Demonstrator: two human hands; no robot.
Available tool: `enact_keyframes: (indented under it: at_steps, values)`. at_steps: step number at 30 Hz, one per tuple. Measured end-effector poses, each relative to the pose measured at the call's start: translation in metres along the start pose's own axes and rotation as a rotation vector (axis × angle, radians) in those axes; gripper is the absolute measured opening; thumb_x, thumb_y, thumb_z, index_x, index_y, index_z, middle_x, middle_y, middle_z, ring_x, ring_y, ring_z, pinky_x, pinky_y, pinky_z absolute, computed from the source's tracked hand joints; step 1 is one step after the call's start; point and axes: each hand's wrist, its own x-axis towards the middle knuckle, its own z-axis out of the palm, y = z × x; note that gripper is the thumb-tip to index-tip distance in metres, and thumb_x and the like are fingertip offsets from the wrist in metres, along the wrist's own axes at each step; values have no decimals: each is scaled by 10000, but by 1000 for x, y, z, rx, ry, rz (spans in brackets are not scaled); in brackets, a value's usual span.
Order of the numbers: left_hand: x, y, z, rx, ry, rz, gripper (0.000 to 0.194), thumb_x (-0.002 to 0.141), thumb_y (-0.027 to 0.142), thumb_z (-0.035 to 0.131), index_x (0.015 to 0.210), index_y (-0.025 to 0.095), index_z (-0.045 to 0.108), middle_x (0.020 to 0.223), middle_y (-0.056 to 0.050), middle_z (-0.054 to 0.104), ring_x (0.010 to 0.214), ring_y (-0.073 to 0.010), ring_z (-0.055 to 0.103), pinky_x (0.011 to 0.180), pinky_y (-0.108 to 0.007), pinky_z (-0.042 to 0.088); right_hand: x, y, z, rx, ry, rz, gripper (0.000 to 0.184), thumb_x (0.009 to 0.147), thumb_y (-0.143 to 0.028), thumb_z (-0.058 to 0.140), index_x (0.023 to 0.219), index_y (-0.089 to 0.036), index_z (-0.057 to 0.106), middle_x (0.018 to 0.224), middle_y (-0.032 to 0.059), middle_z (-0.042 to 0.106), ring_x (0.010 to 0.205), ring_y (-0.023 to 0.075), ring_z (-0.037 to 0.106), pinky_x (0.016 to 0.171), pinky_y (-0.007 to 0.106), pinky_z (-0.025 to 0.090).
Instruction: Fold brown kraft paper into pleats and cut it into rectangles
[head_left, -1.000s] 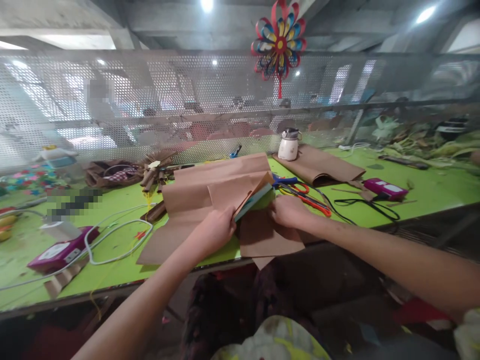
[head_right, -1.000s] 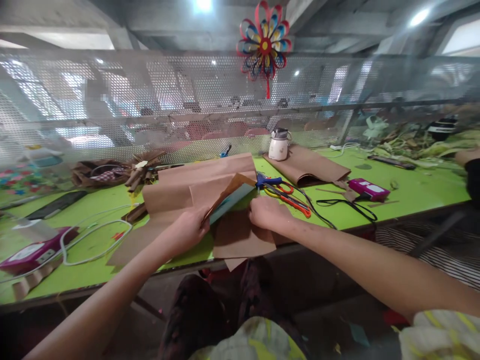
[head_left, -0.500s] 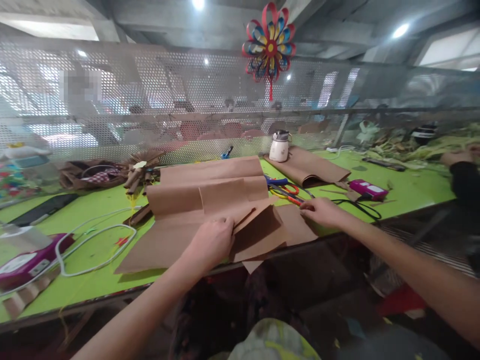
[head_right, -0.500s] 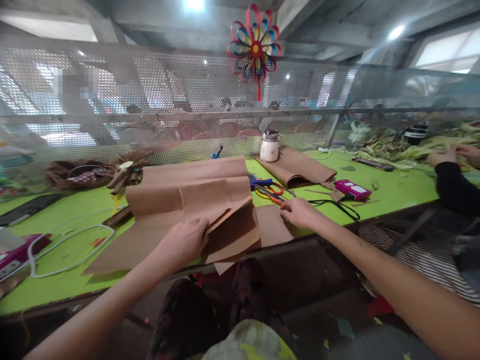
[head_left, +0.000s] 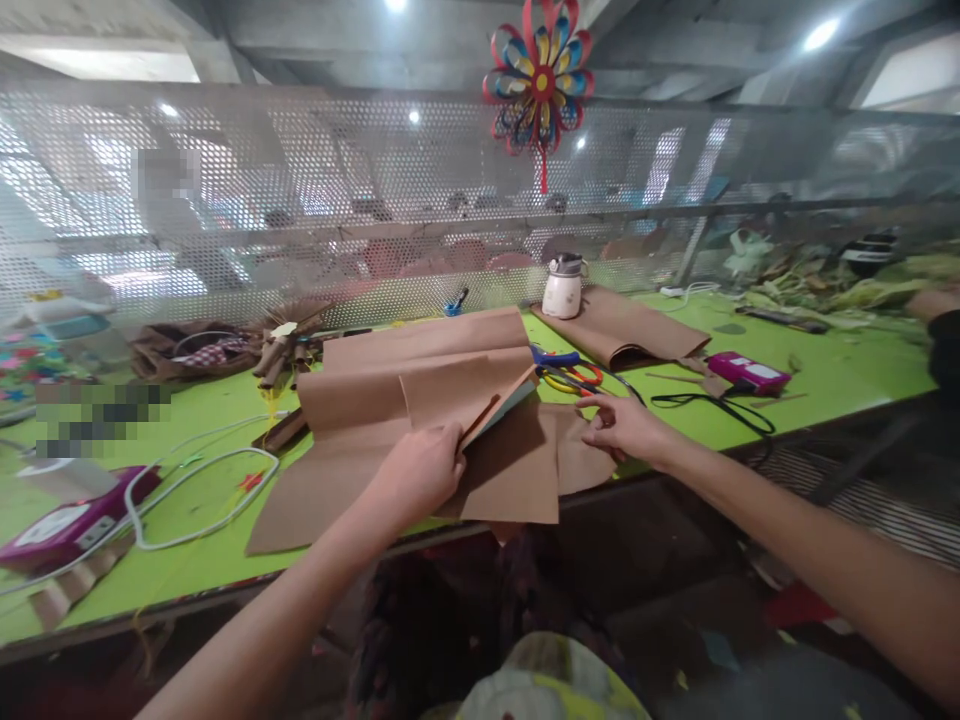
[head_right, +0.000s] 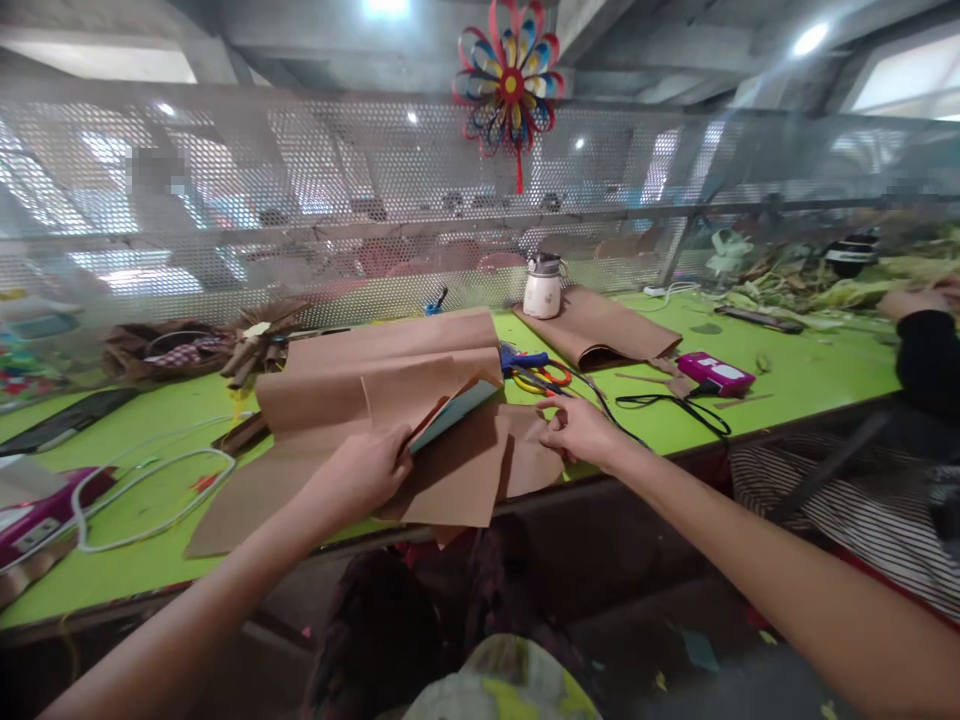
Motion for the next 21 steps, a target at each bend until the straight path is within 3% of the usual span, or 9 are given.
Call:
enact_keyframes:
  at_steps: [5,8,11,15,18,21]
  values:
    - [-10,17,12,34,28,-28,158,871,235,411,925,157,536,893,-124,649,821,-271,631,684,-349,465,-1,-4,10,17,30,20,523,615,-144,663,1124,-133,543,540,-87,508,355,69,427,327,204,357]
    - [-13,24,15,32,73,-37,133,854,228,446,926,154,529,930,-129,630,890,-281,609,738,-363,467,-8,-11,11,-18,44,78,494,603,-121,648,1088,-126,555,501,-81,497,354,75,429,312,190,293]
    - [-12,27,14,13,82,-91,144,867,212,417,948,157,522,911,-123,626,861,-272,613,676,-343,469,-15,-15,9,8,14,108,501,605,-134,632,1096,-118,537,454,-88,468,350,80,409,312,180,236]
    - [-9,32,14,-15,51,-149,171,875,206,394,972,153,526,909,-132,630,858,-269,617,645,-331,467,-12,-12,15,47,-31,57,487,616,-196,634,1091,-137,545,490,-90,455,380,94,436,335,197,284]
    - [-8,33,14,-30,42,-148,189,875,201,396,989,147,537,933,-139,634,862,-266,615,663,-342,470,-1,-5,17,-53,-26,-20,416,641,-238,631,1044,-148,580,502,-81,458,385,95,435,367,213,314]
    - [-10,30,13,-26,46,-56,185,854,248,462,972,149,563,947,-135,634,866,-268,604,705,-361,472,7,-1,5,-317,-93,-102,293,674,-282,636,945,-169,649,492,-61,472,403,101,442,413,226,322]
